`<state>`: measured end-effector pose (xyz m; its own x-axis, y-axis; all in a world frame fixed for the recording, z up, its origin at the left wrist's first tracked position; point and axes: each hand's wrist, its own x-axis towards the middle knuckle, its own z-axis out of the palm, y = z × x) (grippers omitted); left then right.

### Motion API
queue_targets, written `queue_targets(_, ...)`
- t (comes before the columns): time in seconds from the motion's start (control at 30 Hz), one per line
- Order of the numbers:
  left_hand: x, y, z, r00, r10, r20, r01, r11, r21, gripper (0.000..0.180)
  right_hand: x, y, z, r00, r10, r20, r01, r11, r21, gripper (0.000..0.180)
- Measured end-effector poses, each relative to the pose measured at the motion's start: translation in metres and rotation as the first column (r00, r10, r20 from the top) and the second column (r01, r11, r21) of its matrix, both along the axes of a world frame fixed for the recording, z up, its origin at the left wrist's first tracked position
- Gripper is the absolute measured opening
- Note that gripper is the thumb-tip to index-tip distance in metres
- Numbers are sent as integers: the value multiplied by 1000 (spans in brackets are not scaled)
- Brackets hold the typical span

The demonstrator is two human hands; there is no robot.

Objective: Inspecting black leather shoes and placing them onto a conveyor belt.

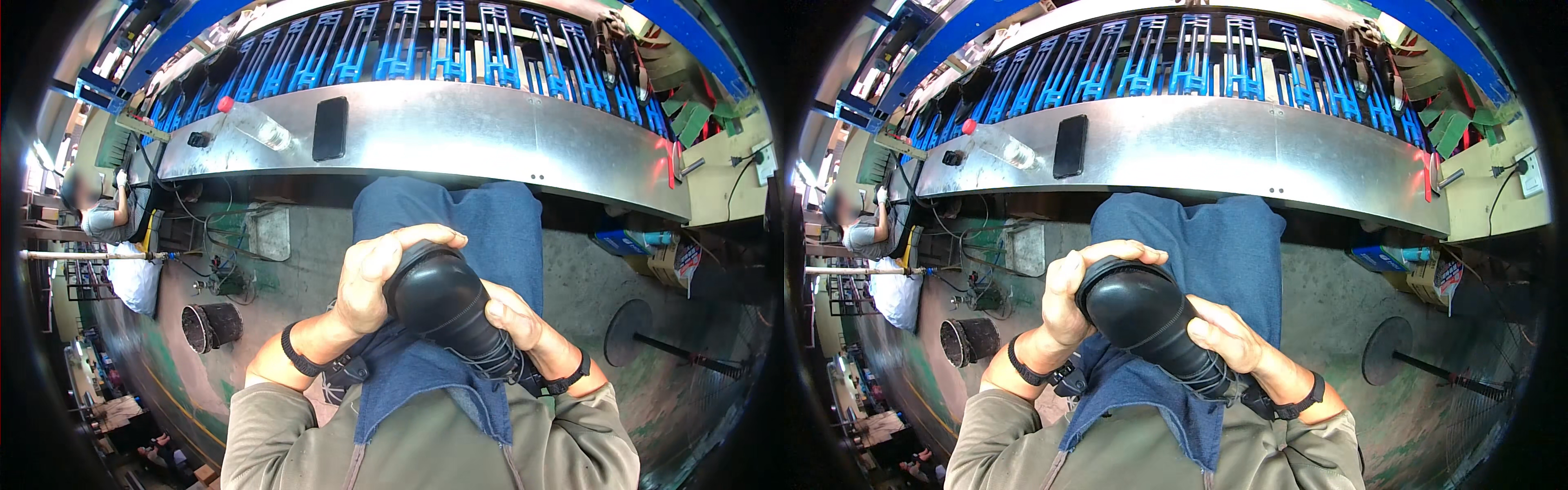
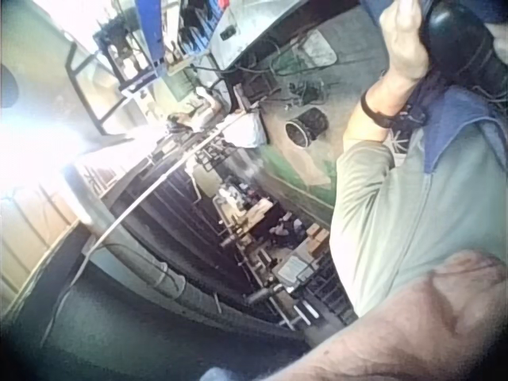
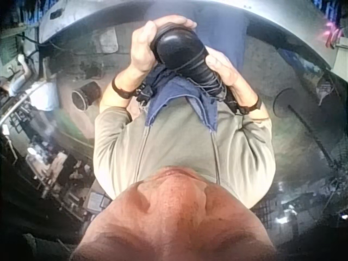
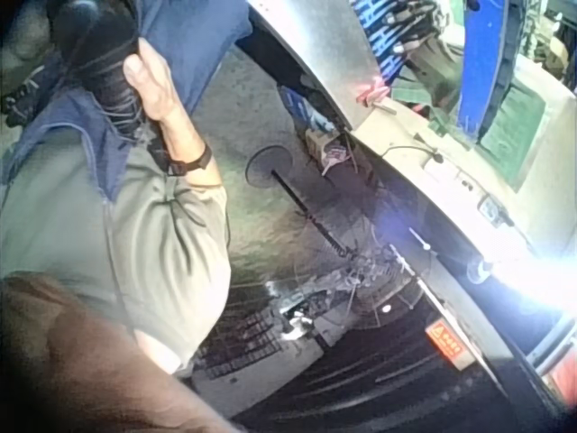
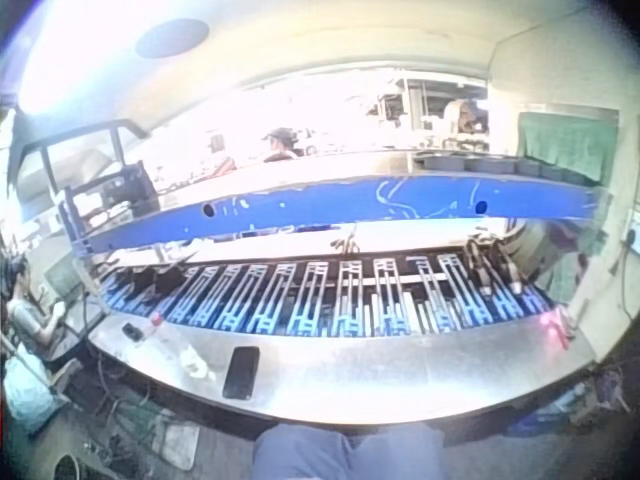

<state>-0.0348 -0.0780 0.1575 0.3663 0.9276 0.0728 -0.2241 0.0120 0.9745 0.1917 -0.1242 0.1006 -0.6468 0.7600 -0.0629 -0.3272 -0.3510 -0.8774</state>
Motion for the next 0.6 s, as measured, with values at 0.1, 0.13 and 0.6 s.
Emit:
queue_targets(0.1,1,2,2,1000,-6,-21,6,1000,-1,66,1,0,-3,1000,2,-4,-2,1000,-4,59)
queue_targets(0.13,1,2,3,999,-8,-32,9,1000,11,66,1,1,-4,1000,1,7,-1,1000,9,59)
queue_targets(0.6,0,1,1,998,-11,-57,13,1000,24,67,2,0,-14,998,-18,58,17,1000,17,57)
